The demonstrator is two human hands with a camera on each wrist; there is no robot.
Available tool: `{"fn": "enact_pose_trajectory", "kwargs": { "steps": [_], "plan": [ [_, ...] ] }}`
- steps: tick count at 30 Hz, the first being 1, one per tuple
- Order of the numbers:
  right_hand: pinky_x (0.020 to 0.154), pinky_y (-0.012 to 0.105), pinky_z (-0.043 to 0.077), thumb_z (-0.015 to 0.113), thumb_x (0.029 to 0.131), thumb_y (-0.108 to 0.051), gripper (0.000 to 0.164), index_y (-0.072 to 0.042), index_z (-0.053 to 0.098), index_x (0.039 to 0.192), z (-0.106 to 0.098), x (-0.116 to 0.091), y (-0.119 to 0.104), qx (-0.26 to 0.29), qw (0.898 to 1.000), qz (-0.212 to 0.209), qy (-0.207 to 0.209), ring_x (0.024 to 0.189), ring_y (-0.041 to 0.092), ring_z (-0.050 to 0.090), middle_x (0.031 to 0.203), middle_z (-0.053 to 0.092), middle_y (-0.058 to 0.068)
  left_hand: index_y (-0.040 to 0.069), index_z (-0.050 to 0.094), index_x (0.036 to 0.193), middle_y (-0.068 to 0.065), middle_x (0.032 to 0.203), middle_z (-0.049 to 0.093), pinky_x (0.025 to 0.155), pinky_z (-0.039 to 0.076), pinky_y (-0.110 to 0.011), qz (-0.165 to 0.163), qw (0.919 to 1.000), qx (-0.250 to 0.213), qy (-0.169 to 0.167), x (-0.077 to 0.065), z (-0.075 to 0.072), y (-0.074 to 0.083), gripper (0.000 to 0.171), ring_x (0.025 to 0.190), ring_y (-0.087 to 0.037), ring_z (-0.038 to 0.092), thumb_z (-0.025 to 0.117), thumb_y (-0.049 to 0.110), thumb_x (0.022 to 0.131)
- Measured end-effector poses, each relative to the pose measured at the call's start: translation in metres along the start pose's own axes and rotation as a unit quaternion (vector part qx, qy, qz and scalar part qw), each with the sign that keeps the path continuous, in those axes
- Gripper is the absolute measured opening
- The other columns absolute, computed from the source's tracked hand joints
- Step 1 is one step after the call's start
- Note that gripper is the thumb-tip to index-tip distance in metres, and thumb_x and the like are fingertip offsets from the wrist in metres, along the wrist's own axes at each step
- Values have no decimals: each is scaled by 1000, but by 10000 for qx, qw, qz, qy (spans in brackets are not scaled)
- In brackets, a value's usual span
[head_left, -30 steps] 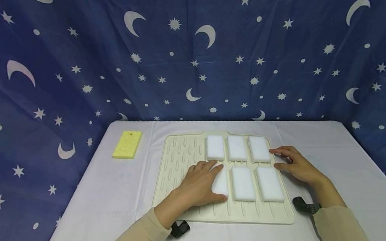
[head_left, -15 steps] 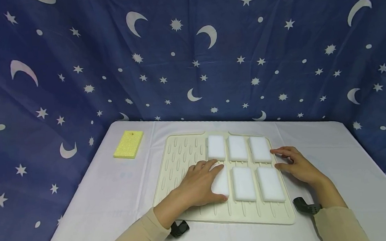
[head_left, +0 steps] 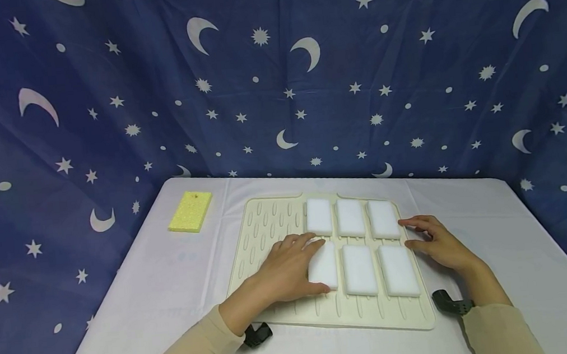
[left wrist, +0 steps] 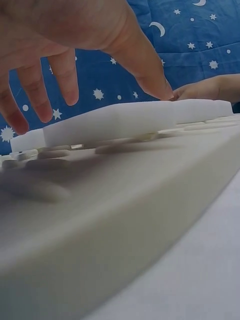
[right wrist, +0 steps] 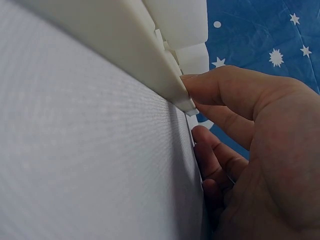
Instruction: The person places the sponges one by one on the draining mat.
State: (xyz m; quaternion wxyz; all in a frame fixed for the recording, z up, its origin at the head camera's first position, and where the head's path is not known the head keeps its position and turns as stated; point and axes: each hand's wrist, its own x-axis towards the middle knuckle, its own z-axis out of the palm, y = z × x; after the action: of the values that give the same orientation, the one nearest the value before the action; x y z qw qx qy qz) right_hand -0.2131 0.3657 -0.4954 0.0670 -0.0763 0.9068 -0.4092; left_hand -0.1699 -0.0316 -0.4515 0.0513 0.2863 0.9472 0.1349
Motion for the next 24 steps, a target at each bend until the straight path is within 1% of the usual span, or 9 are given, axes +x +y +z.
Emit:
{"fn": "enact_pose_trajectory", "kwargs": {
  "steps": [13, 24],
  "plan": [
    [112, 78, 21, 73, 96, -24, 55, -7, 57, 146, 0, -1, 2, 16, 10000, -53, 10, 138, 48, 37, 151, 35, 26, 26, 40, 160, -2, 165, 38, 116, 36, -56, -30, 9999, -129, 50, -7, -8, -12, 97, 149, -30, 38, 76, 69, 80],
    [113, 78, 20, 73, 96, -25, 56, -10, 57, 148, -1, -1, -1, -77, 10000, -30, -34, 139, 48, 38, 151, 36, 24, 26, 39, 160, -2, 164, 39, 116, 35, -58, -55, 9997, -208, 97, -11, -17, -24, 93, 148, -30, 40, 76, 63, 83]
  ]
}}
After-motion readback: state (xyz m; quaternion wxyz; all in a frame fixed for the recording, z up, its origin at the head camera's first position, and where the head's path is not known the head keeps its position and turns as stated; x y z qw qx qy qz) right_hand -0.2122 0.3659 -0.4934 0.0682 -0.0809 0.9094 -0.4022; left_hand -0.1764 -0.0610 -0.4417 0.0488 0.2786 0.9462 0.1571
